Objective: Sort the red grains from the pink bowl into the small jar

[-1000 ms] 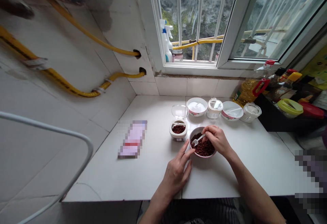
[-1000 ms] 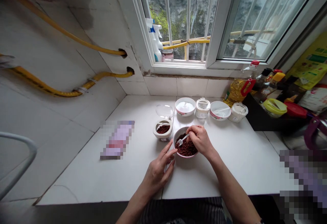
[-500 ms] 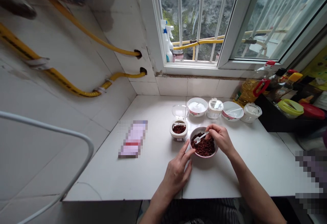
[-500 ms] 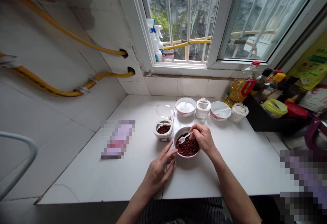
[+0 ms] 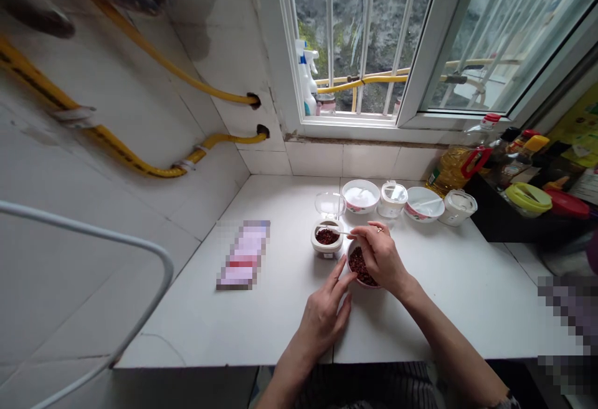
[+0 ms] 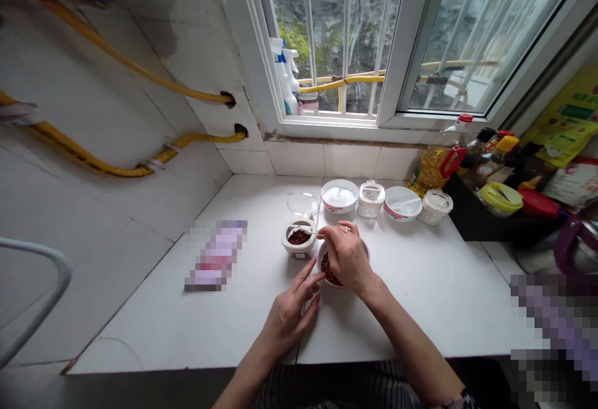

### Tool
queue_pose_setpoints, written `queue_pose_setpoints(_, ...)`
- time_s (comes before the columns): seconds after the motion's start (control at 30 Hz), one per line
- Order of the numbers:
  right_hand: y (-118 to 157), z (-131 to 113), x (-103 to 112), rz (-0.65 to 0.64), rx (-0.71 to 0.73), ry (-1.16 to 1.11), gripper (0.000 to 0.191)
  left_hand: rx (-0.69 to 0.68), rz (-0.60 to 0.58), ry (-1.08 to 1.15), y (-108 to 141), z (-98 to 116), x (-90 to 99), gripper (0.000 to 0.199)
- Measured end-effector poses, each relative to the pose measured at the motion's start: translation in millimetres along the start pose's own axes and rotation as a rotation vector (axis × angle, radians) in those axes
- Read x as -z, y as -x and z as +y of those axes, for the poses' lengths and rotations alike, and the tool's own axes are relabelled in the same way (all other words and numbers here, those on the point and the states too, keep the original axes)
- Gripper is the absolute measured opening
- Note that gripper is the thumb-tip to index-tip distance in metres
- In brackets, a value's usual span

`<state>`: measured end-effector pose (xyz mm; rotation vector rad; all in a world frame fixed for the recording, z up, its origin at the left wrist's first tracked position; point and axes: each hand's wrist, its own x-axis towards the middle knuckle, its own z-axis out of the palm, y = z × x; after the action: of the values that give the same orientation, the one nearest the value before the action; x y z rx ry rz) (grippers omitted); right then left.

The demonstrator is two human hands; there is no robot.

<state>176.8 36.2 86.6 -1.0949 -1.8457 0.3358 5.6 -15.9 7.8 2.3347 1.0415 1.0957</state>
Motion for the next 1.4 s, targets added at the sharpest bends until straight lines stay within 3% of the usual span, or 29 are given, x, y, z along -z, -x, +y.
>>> queue_pose_setpoints(0.07,1,1,2,-0.016,0.123,0.067,0.021,-0.002,-0.002,0.006,0,0,0.2,0.048)
queue_pose_setpoints(0.13,2,3,9,0.033,0.122,0.067,0.021,-0.010,0.003,0.007,0,0,0.2,0.048)
queue_pose_setpoints(0.27,7,14,29,0.133,-0.079,0.068,0.018,-0.013,0.006,0.008,0,0,-0.1,0.050)
queue_pose_setpoints(0.47,12,28,30,-0.104,-0.106,0.104,0.020,-0.003,0.004,0.000,1,0,-0.3,0.049)
queue_pose_setpoints(0.57,12,27,24,-0.107,-0.147,0.064,0.020,0.000,0.005,0.001,1,0,-0.1,0.048)
queue_pose_setpoints(0.8,11,28,32,-0.044,-0.477,-0.270,0.014,-0.006,0.016,-0.003,0,0,-0.1,0.046)
queue_pose_setpoints(0.9,11,28,33,-0.022,-0.546,-0.352,0.014,-0.006,0.009,-0.005,0,0,-0.5,0.046)
queue_pose_setpoints(1.23,7,29,29,0.068,-0.554,-0.414,0.020,0.005,-0.002,-0.006,0,0,-0.2,0.046)
queue_pose_setpoints(1.4,3,10,12,0.116,-0.387,-0.354,0.019,-0.002,0.001,-0.008,1,0,0.0,0.048)
